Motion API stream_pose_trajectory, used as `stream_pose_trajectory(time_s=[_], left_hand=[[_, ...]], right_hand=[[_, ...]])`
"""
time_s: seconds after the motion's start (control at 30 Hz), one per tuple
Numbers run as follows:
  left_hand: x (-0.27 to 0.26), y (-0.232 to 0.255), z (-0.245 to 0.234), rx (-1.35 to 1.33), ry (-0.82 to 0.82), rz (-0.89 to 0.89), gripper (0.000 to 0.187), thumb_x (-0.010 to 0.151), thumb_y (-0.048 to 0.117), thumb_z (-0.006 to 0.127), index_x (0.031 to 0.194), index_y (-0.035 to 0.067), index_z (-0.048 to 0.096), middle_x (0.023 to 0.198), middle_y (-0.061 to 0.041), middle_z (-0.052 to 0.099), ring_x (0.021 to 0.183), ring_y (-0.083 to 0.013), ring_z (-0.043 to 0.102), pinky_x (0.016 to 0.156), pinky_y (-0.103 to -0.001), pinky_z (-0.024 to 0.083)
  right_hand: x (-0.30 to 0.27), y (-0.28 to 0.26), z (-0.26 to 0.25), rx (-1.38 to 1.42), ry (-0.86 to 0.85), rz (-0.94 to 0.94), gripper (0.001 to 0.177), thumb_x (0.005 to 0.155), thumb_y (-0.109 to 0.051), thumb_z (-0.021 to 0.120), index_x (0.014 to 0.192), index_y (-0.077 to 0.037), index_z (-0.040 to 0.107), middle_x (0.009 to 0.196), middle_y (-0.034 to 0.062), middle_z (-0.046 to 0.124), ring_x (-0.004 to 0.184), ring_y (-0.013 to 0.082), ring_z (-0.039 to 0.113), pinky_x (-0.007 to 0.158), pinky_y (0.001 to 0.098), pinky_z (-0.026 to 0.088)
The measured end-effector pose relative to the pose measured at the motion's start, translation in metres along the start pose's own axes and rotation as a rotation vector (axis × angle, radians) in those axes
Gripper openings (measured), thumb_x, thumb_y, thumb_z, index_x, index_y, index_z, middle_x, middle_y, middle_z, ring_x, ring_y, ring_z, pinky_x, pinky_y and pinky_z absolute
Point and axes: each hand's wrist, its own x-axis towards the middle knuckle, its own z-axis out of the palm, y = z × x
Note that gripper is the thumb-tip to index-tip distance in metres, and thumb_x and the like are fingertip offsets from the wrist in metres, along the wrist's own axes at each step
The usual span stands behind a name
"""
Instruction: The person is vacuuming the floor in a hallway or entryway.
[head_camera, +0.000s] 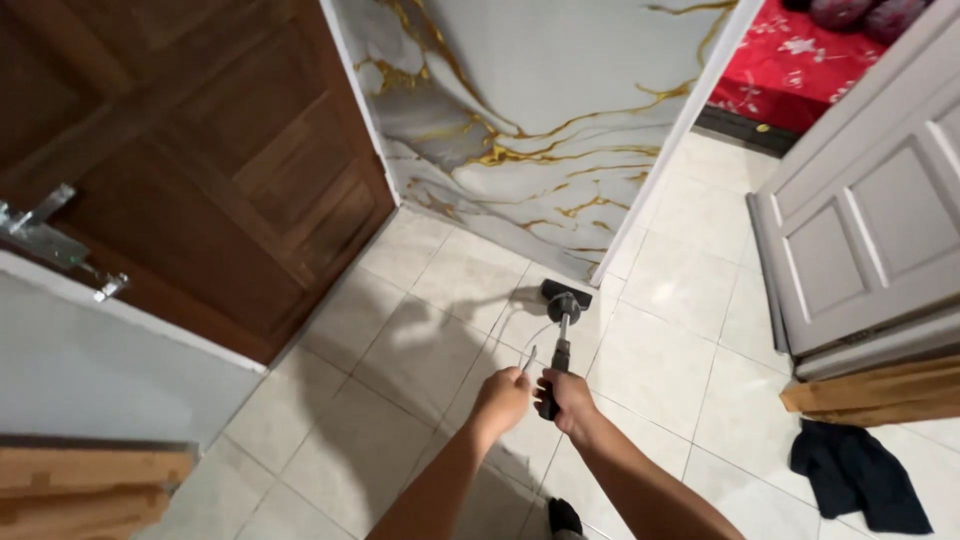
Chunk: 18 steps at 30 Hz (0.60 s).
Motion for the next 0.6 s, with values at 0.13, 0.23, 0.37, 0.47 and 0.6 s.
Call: stream_pose_trajectory(time_s=[0.13,0.23,0.37,0.47,0.6], left_hand=[[-0.035,0.010,-0.081,-0.355,-0.153,-0.309,0.027,0.101,0.027,0.053,0.096,0.004,0.066,0.078,-0.010,0.069,0.060,-0.0171,0.062,0.058,-0.034,0.052],[-0.050,0.005,-0.132,-0.346,-0.121,-0.321,0.026,0.101,0.027,0.055,0.098,0.004,0.067,0.077,-0.007,0.068,0.061,-0.0146,0.059,0.060,-0.033,0.054],[-0.067,-0.028,-0.158,-0.243,-0.157,-0.243,0.029,0.101,0.030,0.057,0.102,0.004,0.070,0.077,-0.003,0.070,0.061,-0.0134,0.059,0.061,-0.031,0.052],[-0.086,-0.023,-0.177,-0.227,-0.253,-0.303,0.031,0.101,0.033,0.058,0.107,0.006,0.070,0.078,-0.001,0.067,0.063,-0.0113,0.057,0.058,-0.030,0.049],[-0.089,-0.028,-0.182,-0.163,-0.430,-0.340,0.036,0.101,0.038,0.059,0.107,0.003,0.067,0.077,-0.002,0.064,0.061,-0.0116,0.055,0.051,-0.030,0.043]], right_hand=[[0.006,0.019,0.006,-0.077,0.147,-0.069,0.025,0.098,-0.019,0.062,0.104,0.005,0.059,0.080,0.0134,0.058,0.061,0.0259,0.053,0.048,0.0394,0.043],[-0.008,0.018,0.034,-0.042,0.178,-0.139,0.033,0.099,-0.025,0.066,0.107,0.006,0.056,0.077,0.0124,0.053,0.054,0.0234,0.051,0.045,0.0385,0.042],[-0.039,0.025,0.054,-0.248,0.358,-0.252,0.042,0.095,-0.020,0.067,0.126,0.000,0.049,0.081,0.0133,0.061,0.054,0.0221,0.057,0.048,0.0388,0.051],[-0.063,0.035,0.055,-0.415,0.378,-0.250,0.047,0.093,-0.018,0.069,0.131,-0.001,0.047,0.082,0.0147,0.063,0.054,0.0228,0.058,0.049,0.0390,0.052],[-0.090,0.066,0.022,-0.406,0.328,-0.201,0.054,0.089,-0.010,0.071,0.135,-0.003,0.044,0.079,0.0136,0.061,0.053,0.0221,0.057,0.047,0.0399,0.051]])
